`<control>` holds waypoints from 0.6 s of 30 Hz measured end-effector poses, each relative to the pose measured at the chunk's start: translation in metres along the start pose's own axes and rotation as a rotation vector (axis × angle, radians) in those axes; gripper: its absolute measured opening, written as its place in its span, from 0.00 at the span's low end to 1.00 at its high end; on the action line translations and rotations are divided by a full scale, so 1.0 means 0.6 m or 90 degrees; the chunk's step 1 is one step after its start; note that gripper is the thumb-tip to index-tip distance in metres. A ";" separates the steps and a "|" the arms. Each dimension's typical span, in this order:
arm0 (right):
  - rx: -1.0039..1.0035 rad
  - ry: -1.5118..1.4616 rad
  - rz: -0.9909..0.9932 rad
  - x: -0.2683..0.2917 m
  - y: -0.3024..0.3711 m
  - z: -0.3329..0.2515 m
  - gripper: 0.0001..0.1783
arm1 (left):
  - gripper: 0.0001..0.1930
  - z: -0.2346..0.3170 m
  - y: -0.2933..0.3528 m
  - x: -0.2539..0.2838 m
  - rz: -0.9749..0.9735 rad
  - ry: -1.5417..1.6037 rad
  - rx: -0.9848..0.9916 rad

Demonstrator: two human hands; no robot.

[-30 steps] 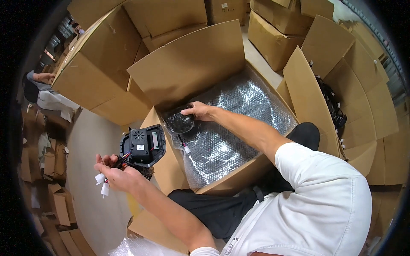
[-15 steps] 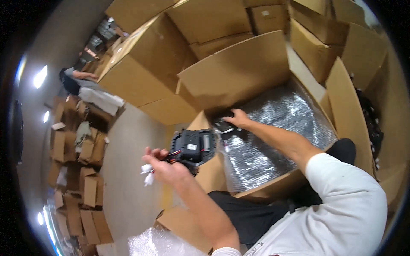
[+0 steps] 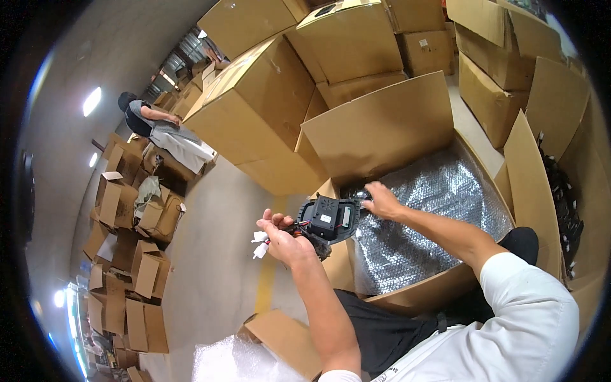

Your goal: The person packs vehicle lights into a cardboard box by hand, arranging the units in layers separated by bubble wrap sheets and covering them with bubble wrap.

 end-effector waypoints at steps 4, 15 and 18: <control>0.088 -0.196 -0.269 0.057 0.061 -0.093 0.23 | 0.19 0.002 0.006 -0.001 0.002 -0.008 0.003; 0.024 -0.610 -0.283 0.190 0.129 -0.188 0.35 | 0.23 -0.032 0.043 -0.014 -0.123 0.022 0.088; -0.010 -0.844 -0.221 0.191 0.135 -0.173 0.42 | 0.24 -0.054 0.053 -0.019 -0.147 0.027 0.137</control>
Point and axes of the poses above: each hand's wrist, its own y-axis away from the middle knuckle, its own x-axis out of the back of the hand, z = x × y, the point moved 4 cm from there along -y, towards the middle knuckle, and after that the axes turned 15 degrees about y, right-handed, at the moved point
